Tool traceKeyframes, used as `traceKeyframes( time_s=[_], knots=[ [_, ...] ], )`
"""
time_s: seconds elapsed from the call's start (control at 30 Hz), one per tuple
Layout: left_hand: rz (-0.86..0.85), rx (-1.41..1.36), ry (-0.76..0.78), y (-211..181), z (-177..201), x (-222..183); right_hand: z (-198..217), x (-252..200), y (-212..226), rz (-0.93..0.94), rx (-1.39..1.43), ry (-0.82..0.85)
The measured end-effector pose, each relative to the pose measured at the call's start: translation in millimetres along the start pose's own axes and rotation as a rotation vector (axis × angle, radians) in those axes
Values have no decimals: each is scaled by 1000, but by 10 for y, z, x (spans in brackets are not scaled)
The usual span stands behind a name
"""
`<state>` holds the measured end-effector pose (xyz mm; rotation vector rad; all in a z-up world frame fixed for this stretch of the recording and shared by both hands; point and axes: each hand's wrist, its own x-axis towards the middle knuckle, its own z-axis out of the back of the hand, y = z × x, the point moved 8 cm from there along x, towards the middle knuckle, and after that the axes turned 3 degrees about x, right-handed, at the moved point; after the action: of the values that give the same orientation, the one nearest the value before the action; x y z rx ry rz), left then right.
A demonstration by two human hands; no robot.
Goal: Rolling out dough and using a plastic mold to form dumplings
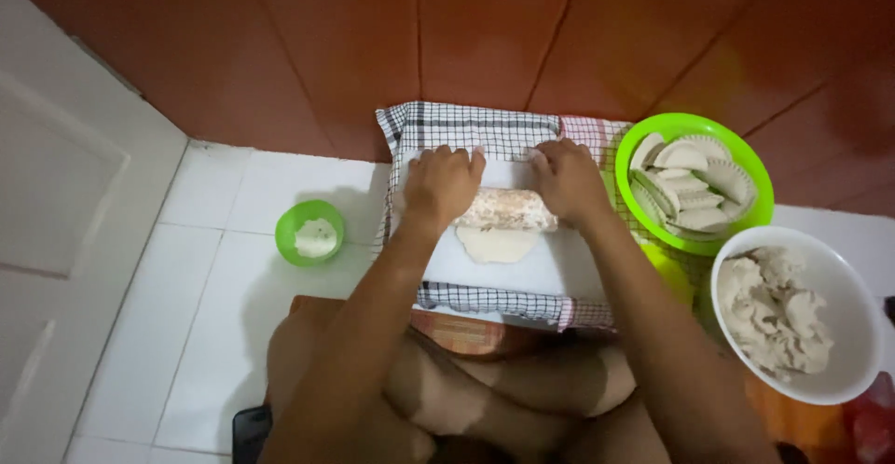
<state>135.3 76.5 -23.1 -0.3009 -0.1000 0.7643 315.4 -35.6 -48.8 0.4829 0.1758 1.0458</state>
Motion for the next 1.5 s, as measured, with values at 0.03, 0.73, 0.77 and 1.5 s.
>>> traceKeyframes(
  time_s=[0.03,0.73,0.77,1.5],
  knots=[
    [3,-5,-1,34,-104,-38,71,-97,119,2,-5,3],
    [-263,117,-519,-318,227,-1674,215,-1721,854,175,-302,-227],
    [-288,147,-532,-345,251,-1749,244,-1782,907,184,-245,-221],
    [-446,-6,-130,41,344,-1062,111,-1226,438,454,-163,-16]
  ],
)
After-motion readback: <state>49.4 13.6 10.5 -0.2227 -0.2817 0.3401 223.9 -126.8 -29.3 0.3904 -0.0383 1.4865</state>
